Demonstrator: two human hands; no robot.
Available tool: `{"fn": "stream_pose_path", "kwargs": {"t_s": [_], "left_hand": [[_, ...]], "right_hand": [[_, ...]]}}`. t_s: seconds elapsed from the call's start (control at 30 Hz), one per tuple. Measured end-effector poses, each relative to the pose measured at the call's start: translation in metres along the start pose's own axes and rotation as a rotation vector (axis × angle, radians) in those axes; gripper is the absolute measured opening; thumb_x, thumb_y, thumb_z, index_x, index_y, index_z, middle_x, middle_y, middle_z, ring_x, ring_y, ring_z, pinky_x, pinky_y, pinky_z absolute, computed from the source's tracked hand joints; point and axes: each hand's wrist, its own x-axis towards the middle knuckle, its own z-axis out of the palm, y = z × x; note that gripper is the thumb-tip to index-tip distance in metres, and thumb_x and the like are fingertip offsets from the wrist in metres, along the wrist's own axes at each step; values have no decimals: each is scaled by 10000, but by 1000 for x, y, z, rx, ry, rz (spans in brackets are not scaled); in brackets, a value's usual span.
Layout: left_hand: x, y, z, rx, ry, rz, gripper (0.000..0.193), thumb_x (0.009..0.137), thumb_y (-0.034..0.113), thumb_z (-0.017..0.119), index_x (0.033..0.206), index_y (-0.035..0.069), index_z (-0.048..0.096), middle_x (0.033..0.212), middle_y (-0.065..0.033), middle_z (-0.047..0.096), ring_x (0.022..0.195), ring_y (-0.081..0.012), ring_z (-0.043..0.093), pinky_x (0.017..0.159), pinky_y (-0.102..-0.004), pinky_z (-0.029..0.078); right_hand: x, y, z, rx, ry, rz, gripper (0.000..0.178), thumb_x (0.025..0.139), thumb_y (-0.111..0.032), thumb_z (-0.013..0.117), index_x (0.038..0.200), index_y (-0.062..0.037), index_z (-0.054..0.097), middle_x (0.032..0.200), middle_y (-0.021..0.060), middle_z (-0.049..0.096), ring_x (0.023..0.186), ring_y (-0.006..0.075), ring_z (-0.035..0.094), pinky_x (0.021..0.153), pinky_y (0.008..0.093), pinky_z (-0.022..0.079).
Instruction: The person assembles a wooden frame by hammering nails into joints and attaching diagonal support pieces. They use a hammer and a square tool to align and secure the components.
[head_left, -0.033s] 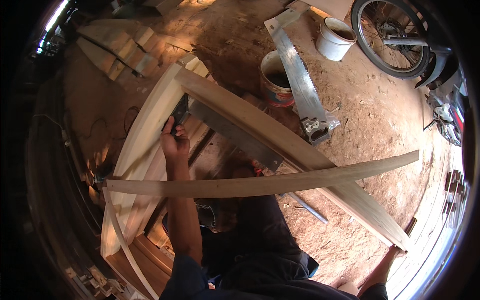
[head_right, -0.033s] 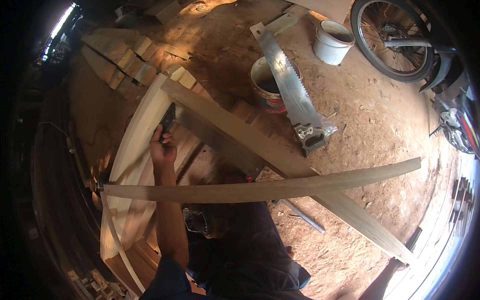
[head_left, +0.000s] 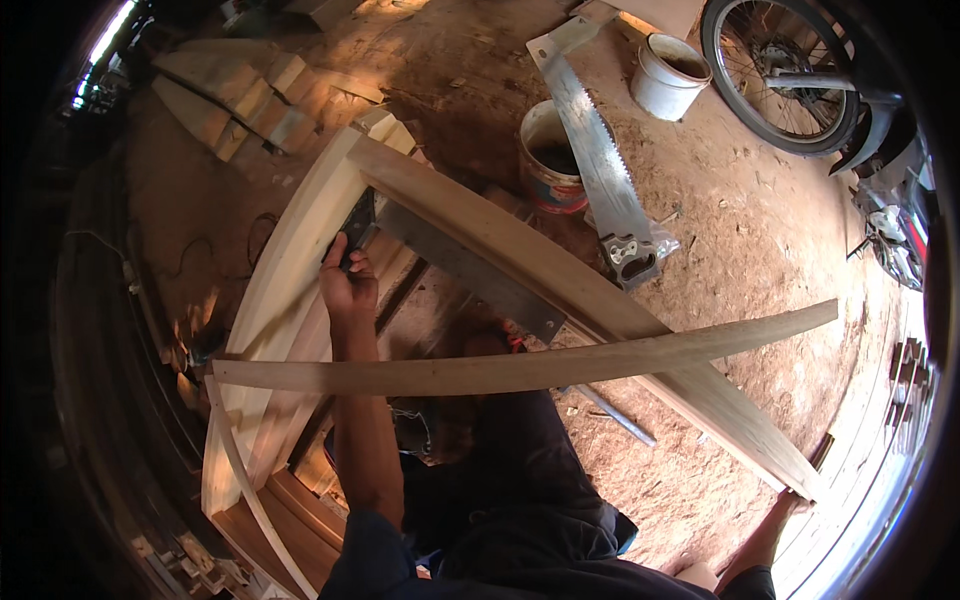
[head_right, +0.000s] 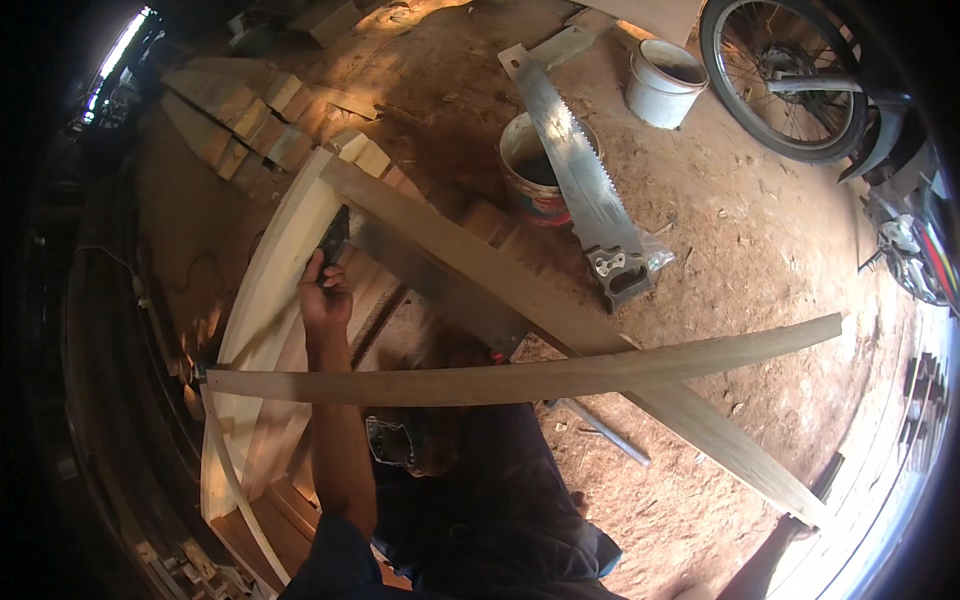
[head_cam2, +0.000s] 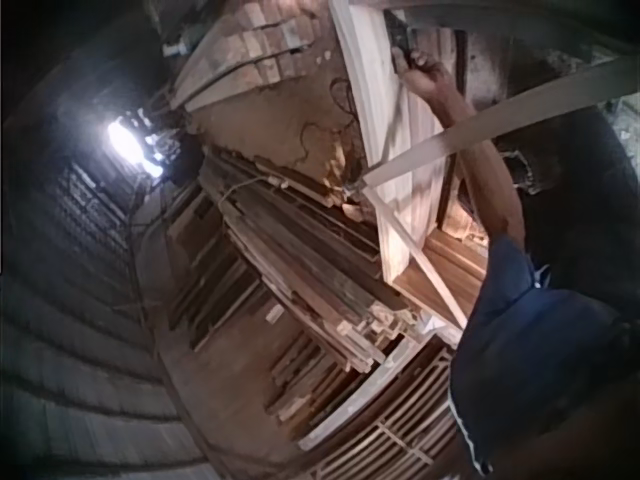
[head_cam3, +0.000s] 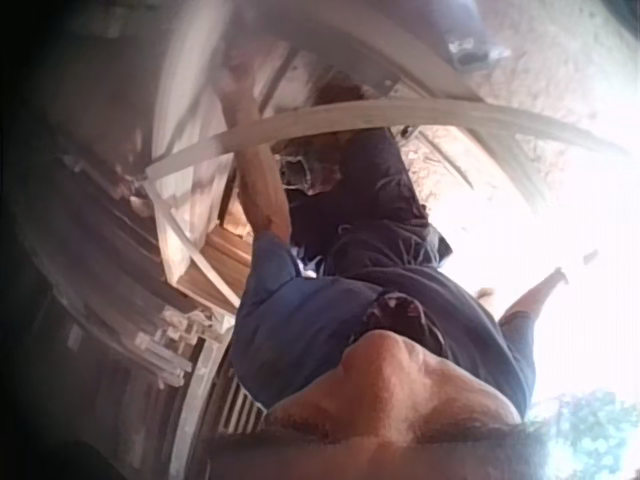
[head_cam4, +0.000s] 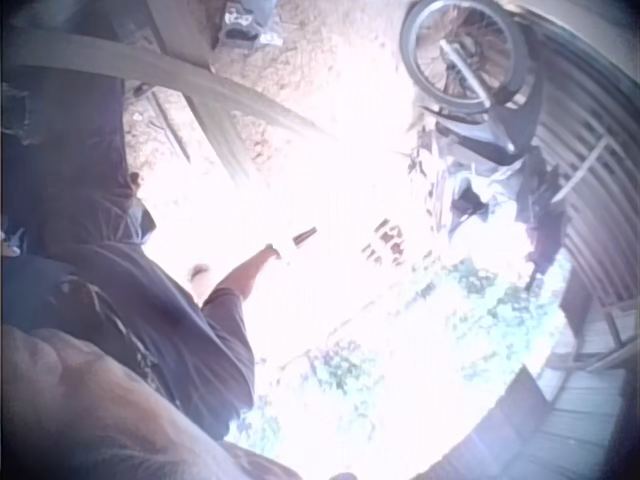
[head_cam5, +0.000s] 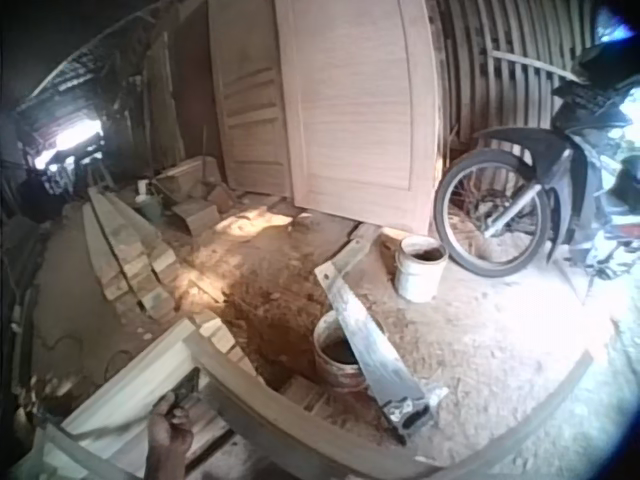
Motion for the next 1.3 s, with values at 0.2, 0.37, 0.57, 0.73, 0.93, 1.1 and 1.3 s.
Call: {"fn": "stream_pose_path", "kwargs": {"t_s": [0.2,0.37,0.57,0.73,0.93,1.1,1.3], "left_hand": [[5,0,4,-24,0,-23,70,962,64,648,1018,64,607,794,-64,625,547,-132,560,398,-182,449],[4,-2,4,33,-33,28,94,955,57,655,1034,60,603,794,-49,616,554,-123,557,402,-183,443],[3,-6,9,-3,44,46,99,961,64,653,1044,57,601,807,-47,617,532,-119,548,388,-180,428],[0,-6,11,-21,26,35,90,967,72,647,1043,53,602,806,-60,621,533,-121,555,386,-182,436],[-2,-7,11,-12,19,34,88,966,74,652,1036,50,606,810,-73,632,532,-125,562,385,-184,439],[-2,-8,8,-8,-15,59,103,965,75,656,1047,42,603,832,-80,639,536,-131,556,394,-184,436],[4,-6,3,-25,-46,49,123,967,75,654,1070,33,602,885,-89,651,551,-133,548,419,-181,442]], "right_hand": [[-30,-27,3,156,74,125,570,986,-542,514,1364,-116,540,1351,125,585,1276,294,531,1087,464,377],[-19,-90,3,-334,-106,-183,609,993,-562,487,1381,-96,534,1362,146,573,1297,303,514,1113,456,355],[10,-140,129,-1239,-835,-668,656,1003,-587,454,1402,-71,527,1375,171,559,1323,313,493,1144,446,328],[11,-99,245,-1528,-1083,-743,706,1032,-565,427,1464,-8,463,1406,209,507,1374,333,423,1181,434,280],[-44,-39,165,-2300,-1453,409,1043,940,-745,415,1601,-3,98,1672,159,159,1553,253,97,1259,415,111],[-75,-78,193,-2278,-1255,139,1133,852,-897,281,1616,-98,30,1680,170,-64,1555,285,-72,1241,495,11],[-76,-77,183,-2191,-1185,169,1110,840,-887,263,1593,-90,92,1647,183,10,1532,278,7,1221,511,41]]}}
